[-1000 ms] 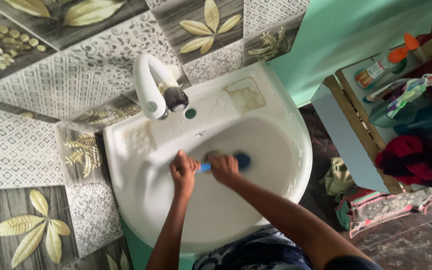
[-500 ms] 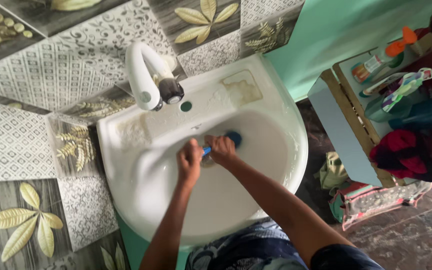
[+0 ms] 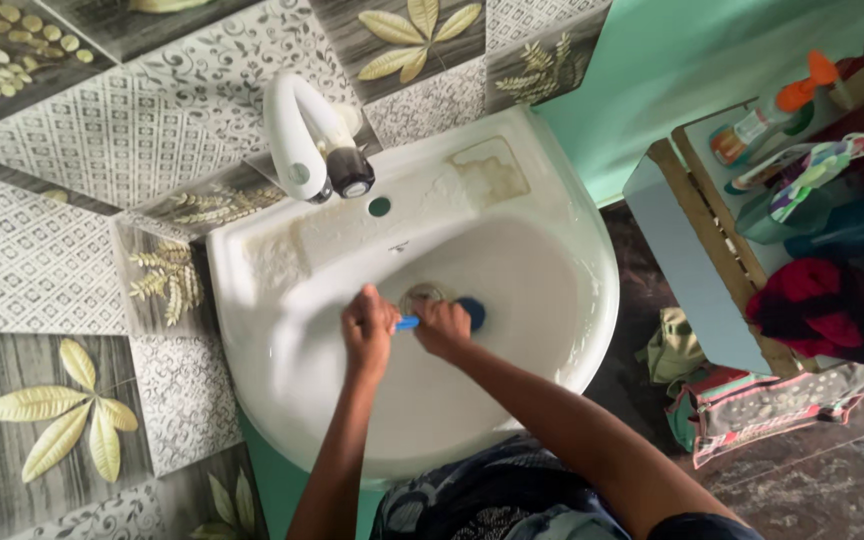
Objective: The person cleans the sink using a blue scrub brush and water from the faucet.
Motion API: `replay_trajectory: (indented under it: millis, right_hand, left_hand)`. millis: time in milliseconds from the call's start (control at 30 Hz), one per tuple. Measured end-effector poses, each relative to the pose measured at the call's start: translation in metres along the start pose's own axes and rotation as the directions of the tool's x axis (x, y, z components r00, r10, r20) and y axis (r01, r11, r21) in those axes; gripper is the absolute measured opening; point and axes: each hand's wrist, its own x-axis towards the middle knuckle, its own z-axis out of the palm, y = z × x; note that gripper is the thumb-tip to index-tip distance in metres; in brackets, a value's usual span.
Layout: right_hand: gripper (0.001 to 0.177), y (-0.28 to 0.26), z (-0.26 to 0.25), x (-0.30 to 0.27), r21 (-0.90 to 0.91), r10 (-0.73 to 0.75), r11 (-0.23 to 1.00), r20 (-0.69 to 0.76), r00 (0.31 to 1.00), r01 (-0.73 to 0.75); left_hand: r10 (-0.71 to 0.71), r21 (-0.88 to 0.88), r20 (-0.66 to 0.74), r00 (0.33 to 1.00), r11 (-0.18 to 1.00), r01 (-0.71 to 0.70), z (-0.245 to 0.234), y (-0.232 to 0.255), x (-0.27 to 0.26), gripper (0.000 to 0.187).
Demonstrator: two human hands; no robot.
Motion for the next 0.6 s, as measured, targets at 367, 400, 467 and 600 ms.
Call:
replay_trajectory:
  millis: [367, 400, 467, 600]
  right_hand:
    - [0.007, -0.029, -0.015, -0.022, 0.048, 0.005, 0.999, 0.139, 0.99, -0.012]
    - [0.008, -0.025, -0.012, -0.022, -0.012, -0.073, 0.997, -0.01, 0.997, 0.073]
    - [0.008, -0.007, -0.004, -0.01, -0.248, -0.145, 0.965, -0.244, 0.959, 0.082]
    - [0.024, 0.041, -0.011, 0.01, -0.358, -0.362, 0.897, -0.266, 0.893, 0.257]
  left_hand:
    - [-0.11, 0.027, -0.056, 0.992, 0.993, 0.111, -0.01, 0.024, -0.005, 0.059]
    - [-0.086, 0.004, -0.038, 0.996, 0.996, 0.086, -0.01, 0.017, -0.006, 0.059]
    - [-0.018, -0.009, -0.008, 1.0, 1.0, 0.018, -0.008, 0.004, -0.013, 0.057]
    - [0.025, -0.053, -0.039, 0.999, 0.998, -0.028, 0.005, -0.02, -0.036, 0.054]
